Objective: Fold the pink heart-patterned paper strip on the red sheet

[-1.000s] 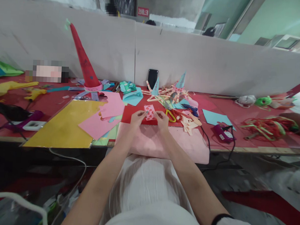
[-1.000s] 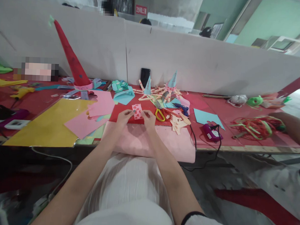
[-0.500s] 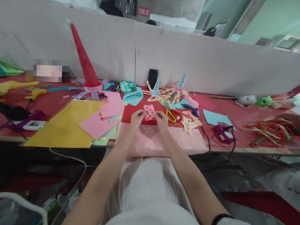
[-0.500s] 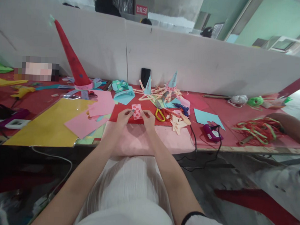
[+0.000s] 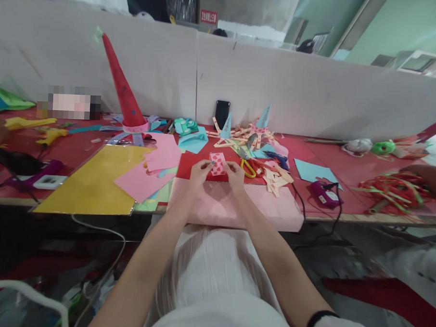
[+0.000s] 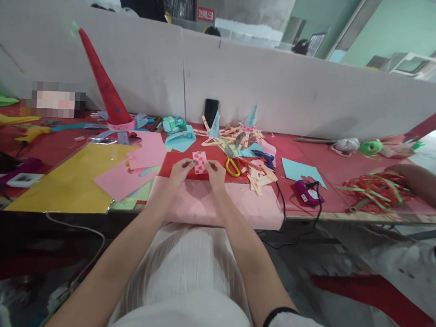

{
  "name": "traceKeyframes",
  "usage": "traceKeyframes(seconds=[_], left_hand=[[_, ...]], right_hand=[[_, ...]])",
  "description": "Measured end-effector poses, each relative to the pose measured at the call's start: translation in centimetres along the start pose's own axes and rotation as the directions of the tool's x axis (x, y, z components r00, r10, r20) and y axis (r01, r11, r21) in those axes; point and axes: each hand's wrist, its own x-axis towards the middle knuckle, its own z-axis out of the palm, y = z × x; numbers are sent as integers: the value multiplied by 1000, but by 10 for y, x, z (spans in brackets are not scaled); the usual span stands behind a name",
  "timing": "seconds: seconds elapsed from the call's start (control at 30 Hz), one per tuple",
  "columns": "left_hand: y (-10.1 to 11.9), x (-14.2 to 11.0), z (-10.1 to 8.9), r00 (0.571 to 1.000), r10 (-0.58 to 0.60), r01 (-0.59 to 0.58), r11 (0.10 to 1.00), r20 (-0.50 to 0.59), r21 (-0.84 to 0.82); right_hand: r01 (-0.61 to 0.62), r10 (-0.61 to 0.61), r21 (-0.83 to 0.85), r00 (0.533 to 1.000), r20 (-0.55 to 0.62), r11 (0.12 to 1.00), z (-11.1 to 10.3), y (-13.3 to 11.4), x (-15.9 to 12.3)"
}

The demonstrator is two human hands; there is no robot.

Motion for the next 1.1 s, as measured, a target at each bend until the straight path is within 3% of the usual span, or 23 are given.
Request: traceKeyframes(seconds=[0.2,0.37,0.6,1.1], left_hand=[[-1,0,1,1000,-16,17,998,16,-66],[0,-2,3,989,-127,117,984,-71,-132],[-3,2,2,998,-46,46,999,35,0],[-2,0,0,999,-28,29,999,23,-17]], right_hand=[[17,-17,-22,1000,-8,1000,-1,1,0],[16,-16,-25,1000,-18,1000,-1,-2,-1],[64,-64,-18,997,31,998,1,-3,-4],[54,-52,-70,998,22,996,1,-3,-4]])
